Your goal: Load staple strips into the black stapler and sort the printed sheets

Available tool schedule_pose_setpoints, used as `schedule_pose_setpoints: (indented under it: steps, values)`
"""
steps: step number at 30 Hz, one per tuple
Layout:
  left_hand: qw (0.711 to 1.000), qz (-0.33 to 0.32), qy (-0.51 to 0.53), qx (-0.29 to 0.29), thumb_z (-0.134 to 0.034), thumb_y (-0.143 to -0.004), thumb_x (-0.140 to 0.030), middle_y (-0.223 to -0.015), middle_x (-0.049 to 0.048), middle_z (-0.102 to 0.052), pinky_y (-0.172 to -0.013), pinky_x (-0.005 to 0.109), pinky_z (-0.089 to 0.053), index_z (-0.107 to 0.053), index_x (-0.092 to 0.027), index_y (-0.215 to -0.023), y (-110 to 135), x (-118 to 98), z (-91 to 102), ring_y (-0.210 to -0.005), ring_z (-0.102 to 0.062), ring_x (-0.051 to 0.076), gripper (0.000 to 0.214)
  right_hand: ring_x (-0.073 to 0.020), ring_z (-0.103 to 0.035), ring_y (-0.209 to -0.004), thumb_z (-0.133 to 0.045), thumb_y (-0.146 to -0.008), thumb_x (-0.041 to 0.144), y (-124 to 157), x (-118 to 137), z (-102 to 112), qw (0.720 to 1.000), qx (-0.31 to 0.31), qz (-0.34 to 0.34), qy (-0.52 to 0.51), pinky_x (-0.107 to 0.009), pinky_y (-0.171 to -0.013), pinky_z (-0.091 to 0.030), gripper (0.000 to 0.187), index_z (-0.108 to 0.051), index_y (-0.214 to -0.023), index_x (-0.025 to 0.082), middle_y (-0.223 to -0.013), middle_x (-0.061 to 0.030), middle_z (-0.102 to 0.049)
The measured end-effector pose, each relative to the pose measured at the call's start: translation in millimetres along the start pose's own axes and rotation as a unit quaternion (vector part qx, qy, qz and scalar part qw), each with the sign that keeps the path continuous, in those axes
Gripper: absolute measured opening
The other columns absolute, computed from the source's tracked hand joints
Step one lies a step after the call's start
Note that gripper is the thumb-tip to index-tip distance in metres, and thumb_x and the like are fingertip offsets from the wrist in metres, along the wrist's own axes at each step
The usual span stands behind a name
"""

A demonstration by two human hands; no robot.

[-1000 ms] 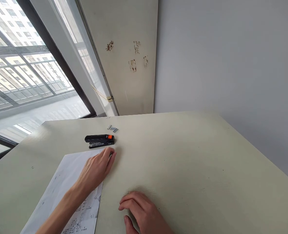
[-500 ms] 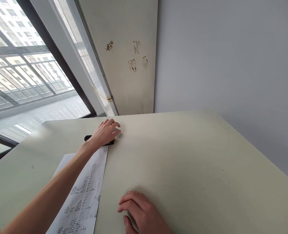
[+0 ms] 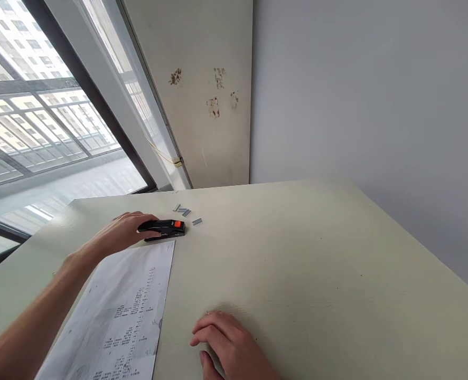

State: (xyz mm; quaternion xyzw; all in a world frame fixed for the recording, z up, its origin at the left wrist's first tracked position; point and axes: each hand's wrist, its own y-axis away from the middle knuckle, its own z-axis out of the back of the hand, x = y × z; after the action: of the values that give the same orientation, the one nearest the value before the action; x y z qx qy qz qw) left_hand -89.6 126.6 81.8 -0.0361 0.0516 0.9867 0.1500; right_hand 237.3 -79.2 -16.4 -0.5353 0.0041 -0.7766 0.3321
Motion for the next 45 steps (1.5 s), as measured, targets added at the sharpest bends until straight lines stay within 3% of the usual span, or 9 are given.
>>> schedule_pose_setpoints:
  steps: [4, 9, 14, 20, 23, 28, 34, 42, 45]
  values:
    - [0.999, -0.022, 0.003, -0.024, -0.054, -0.097, -0.063, -0.11, 0.0059, -0.078, -0.093, 0.042, -0.047, -0.072, -0.028, -0.115, 4, -29, 8.6, -0.102, -0.069, 0.031, 0.043, -0.0171, -0.075, -0.106, -0.054, -0.084, 0.001, -2, 2, 5, 1.0, -0.009, -0.001, -0.009, -0.026, -0.093, -0.061, 0.036, -0.063, -0.111, 0.024, -0.113, -0.0063, -0.075]
    - [0.992, -0.108, 0.036, -0.047, -0.058, -0.1, -0.063, -0.111, 0.005, -0.078, -0.088, 0.041, -0.049, -0.07, -0.026, -0.116, 14, -96, 11.8, -0.1, -0.071, 0.03, 0.042, -0.0172, -0.071, -0.115, -0.05, -0.098, 0.008, -4, 2, 36, 0.993, -0.094, -0.008, 0.07, -0.028, -0.102, -0.059, 0.036, -0.056, -0.127, 0.028, -0.121, -0.0053, -0.072]
    - [0.979, -0.179, 0.092, -0.03, -0.067, -0.1, -0.051, -0.096, 0.0026, -0.077, -0.079, 0.037, -0.048, -0.07, -0.023, -0.106, 37, -167, -20.8, -0.085, -0.071, 0.024, 0.028, -0.0243, -0.062, -0.133, -0.052, -0.106, 0.022, -1, -9, 82, 0.97, -0.133, -0.049, 0.196, -0.042, -0.11, -0.056, 0.039, -0.05, -0.144, 0.032, -0.141, -0.0087, -0.063]
    - [0.962, -0.221, 0.153, -0.051, -0.068, -0.1, -0.046, -0.087, 0.0007, -0.074, -0.073, 0.037, -0.047, -0.066, -0.021, -0.098, 62, -215, -64.9, -0.075, -0.068, 0.021, 0.025, -0.0247, -0.063, -0.126, -0.059, -0.107, 0.035, 15, -23, 120, 0.978, -0.015, -0.106, 0.18, -0.041, -0.106, -0.057, 0.031, -0.056, -0.138, 0.036, -0.135, -0.0043, -0.067]
    - [0.953, -0.21, 0.206, -0.076, -0.072, -0.098, -0.046, -0.09, -0.0004, -0.074, -0.076, 0.036, -0.048, -0.064, -0.023, -0.102, 68, -218, -77.7, -0.078, -0.067, 0.021, 0.025, -0.0216, -0.067, -0.114, -0.054, -0.109, 0.039, 20, -27, 126, 0.98, 0.025, -0.161, 0.112, -0.035, -0.098, -0.059, 0.021, -0.061, -0.129, 0.035, -0.127, -0.0026, -0.069]
    - [0.936, -0.165, 0.299, -0.081, -0.088, -0.084, -0.042, -0.102, 0.0003, -0.075, -0.083, 0.036, -0.052, -0.063, -0.024, -0.11, 75, -199, -90.2, -0.09, -0.068, 0.021, 0.04, -0.021, -0.068, -0.107, -0.057, -0.108, 0.043, 23, -31, 123, 0.978, 0.007, -0.198, 0.065, -0.033, -0.095, -0.057, 0.019, -0.064, -0.123, 0.034, -0.121, -0.0024, -0.069]
    - [0.92, -0.17, 0.338, -0.104, -0.077, -0.096, -0.031, -0.105, 0.0014, -0.077, -0.087, 0.036, -0.054, -0.07, -0.024, -0.101, 80, -182, -102.7, -0.095, -0.069, 0.02, 0.011, -0.0214, -0.067, -0.111, -0.059, -0.106, 0.044, 23, -34, 121, 0.976, 0.01, -0.21, 0.065, -0.032, -0.098, -0.055, 0.021, -0.064, -0.124, 0.034, -0.124, -0.0022, -0.069]
    - [0.915, -0.17, 0.343, -0.127, -0.079, -0.094, -0.026, -0.103, 0.0001, -0.077, -0.085, 0.035, -0.055, -0.071, -0.024, -0.1, 81, -182, -107.3, -0.092, -0.07, 0.019, 0.01, -0.0212, -0.068, -0.101, -0.044, -0.111, 0.051, 33, -43, 126, 0.965, -0.041, -0.254, 0.046, -0.031, -0.085, -0.056, 0.032, -0.066, -0.125, 0.033, -0.124, -0.0038, -0.07]
    - [0.915, -0.171, 0.341, -0.128, -0.08, -0.093, -0.024, -0.102, 0.0004, -0.077, -0.084, 0.034, -0.055, -0.071, -0.024, -0.1, 81, -182, -108.1, -0.092, -0.07, 0.019, 0.012, -0.0227, -0.066, -0.104, -0.041, -0.112, 0.05, 33, -46, 127, 0.964, -0.049, -0.254, 0.057, -0.035, -0.09, -0.054, 0.034, -0.067, -0.122, 0.031, -0.121, -0.0051, -0.071]
